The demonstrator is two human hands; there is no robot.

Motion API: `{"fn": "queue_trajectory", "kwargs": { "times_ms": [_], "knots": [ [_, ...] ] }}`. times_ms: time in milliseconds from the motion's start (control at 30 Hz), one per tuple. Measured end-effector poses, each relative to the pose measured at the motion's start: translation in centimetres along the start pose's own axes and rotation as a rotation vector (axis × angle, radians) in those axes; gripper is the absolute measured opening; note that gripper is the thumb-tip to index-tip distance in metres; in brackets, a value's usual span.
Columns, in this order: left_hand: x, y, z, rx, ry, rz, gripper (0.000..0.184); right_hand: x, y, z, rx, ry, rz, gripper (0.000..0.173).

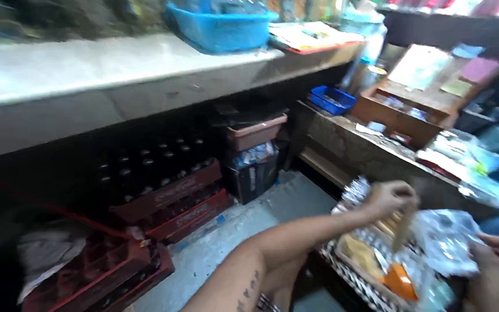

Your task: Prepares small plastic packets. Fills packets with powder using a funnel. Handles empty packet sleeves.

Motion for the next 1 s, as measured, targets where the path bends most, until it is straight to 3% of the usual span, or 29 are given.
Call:
{"fn": "queue_trajectory", "kwargs": {
  "times_ms": [133, 300, 400, 533, 700, 900, 1000],
  "knots": [
    [-2.4, -2.4, 5.6, -0.153, 0.284, -0.212, 0.018, -2.3, 6.4, -1.5, 0.156, 0.066, -0.02, 0.026],
    [-3.8, -3.7, 9.6, -0.313, 0.485, -0.389, 0.017, -4.7, 18.5, -5.1, 0.596, -0.021, -0.083, 0.022],
    [-2.7, -4.0, 12.5, -0.397, 0.609, -0.409, 0.012, -5.0, 24.3, -4.7, 0.836, -0.12, -0.222, 0.02],
    [0.7, -4.5, 16.8, -0.501, 0.682, -0.357, 0.012, -5.2, 28.5, -3.2, 1.087, -0.15, -0.376, 0.018],
    [4.1, -5.5, 20.5, -0.571, 0.519, -0.263, 0.018, -5.2, 30.7, -2.6, 1.186, -0.162, -0.419, 0.015],
    [3.7, -6.9, 22.7, -0.549, -0.1, -0.079, 0.023, -5.0, 30.1, -2.9, 1.191, -0.146, -0.413, 0.016],
    [3.1, -7.0, 23.2, -0.544, -0.243, -0.026, 0.022, -4.3, 29.3, -3.1, 1.178, -0.152, -0.396, 0.017]
  ]
}}
Point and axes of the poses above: each hand's wrist, its own y-axis away from the middle knuckle, its own x-axis out of the palm, z = x × y, the point moved 5 cm from there along -y, towards the middle knuckle, and after that the axes turned 4 degrees about -y, right-handed, at the moved point
